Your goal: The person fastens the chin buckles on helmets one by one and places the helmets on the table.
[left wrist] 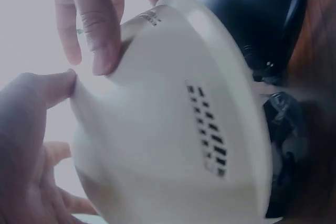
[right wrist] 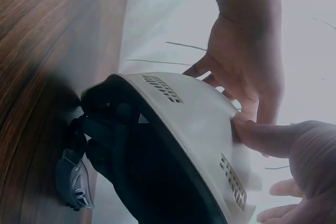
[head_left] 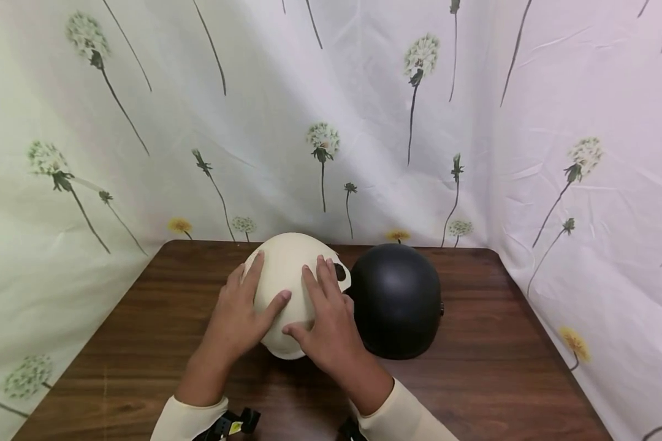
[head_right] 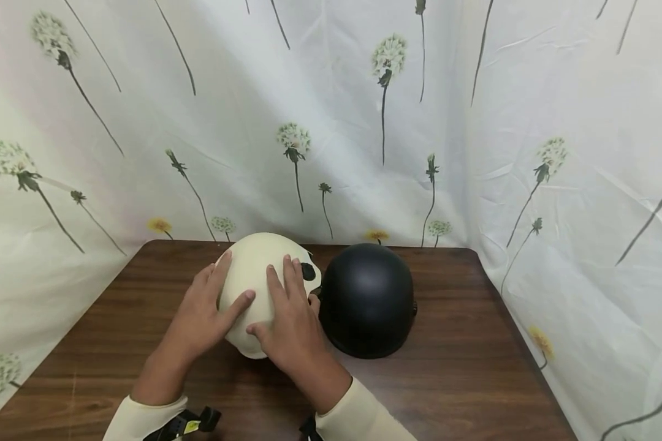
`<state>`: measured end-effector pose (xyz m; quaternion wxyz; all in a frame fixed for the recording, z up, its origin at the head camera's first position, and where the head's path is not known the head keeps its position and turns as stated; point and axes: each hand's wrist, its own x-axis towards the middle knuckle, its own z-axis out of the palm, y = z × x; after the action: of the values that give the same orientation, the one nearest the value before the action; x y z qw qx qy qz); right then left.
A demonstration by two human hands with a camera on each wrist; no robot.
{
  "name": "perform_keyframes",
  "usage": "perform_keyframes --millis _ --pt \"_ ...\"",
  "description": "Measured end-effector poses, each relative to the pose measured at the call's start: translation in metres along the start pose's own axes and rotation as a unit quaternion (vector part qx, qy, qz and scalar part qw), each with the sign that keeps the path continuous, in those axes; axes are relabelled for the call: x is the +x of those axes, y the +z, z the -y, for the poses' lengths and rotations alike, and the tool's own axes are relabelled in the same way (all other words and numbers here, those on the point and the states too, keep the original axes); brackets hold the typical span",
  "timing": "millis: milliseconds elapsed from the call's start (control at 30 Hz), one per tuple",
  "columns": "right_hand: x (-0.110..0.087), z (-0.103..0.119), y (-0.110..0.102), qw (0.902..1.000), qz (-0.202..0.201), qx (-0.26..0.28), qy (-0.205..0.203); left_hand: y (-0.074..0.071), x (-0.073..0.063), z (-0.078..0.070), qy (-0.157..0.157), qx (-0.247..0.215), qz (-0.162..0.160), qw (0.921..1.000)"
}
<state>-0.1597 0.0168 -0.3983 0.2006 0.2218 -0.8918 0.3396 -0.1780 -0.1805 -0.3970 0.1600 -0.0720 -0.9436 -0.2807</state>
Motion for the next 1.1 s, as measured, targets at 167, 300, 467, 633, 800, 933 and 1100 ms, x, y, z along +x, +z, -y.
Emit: perform_keyframes --millis 167,300,467,633,800,933,1100 --pt "-0.001 0.001 0.003 0.9980 -0.044 0.005 -0.044 -0.009 -0.001 -0.001 0.007 0.005 0.012 0.9999" --pt "-0.002 0.001 0.009 0.9951 -0.063 0.018 -0.075 -0.009 -0.001 0.001 0.028 -0.004 -0.004 0.9996" --pt "-0.003 0.003 0.012 0.9938 -0.061 0.021 -0.091 -0.008 0.000 -0.002 0.014 0.011 -0.001 0.9998" --pt "0.000 0.004 0.010 0.9905 -0.068 0.028 -0.116 -0.006 -0.001 -0.004 0.008 0.019 0.000 0.9998" --pt "0.002 0.004 0.006 0.9876 -0.061 0.030 -0.142 -0.007 -0.004 -0.002 -0.003 -0.018 -0.006 0.9998" --pt "0.001 0.002 0.003 0.9876 -0.051 -0.023 -0.147 -0.007 -0.004 0.000 0.015 -0.032 -0.028 0.9990" --pt "-0.002 -0.003 -0.001 0.9856 -0.029 -0.095 -0.136 -0.010 -0.005 0.004 0.025 -0.034 -0.040 0.9983"
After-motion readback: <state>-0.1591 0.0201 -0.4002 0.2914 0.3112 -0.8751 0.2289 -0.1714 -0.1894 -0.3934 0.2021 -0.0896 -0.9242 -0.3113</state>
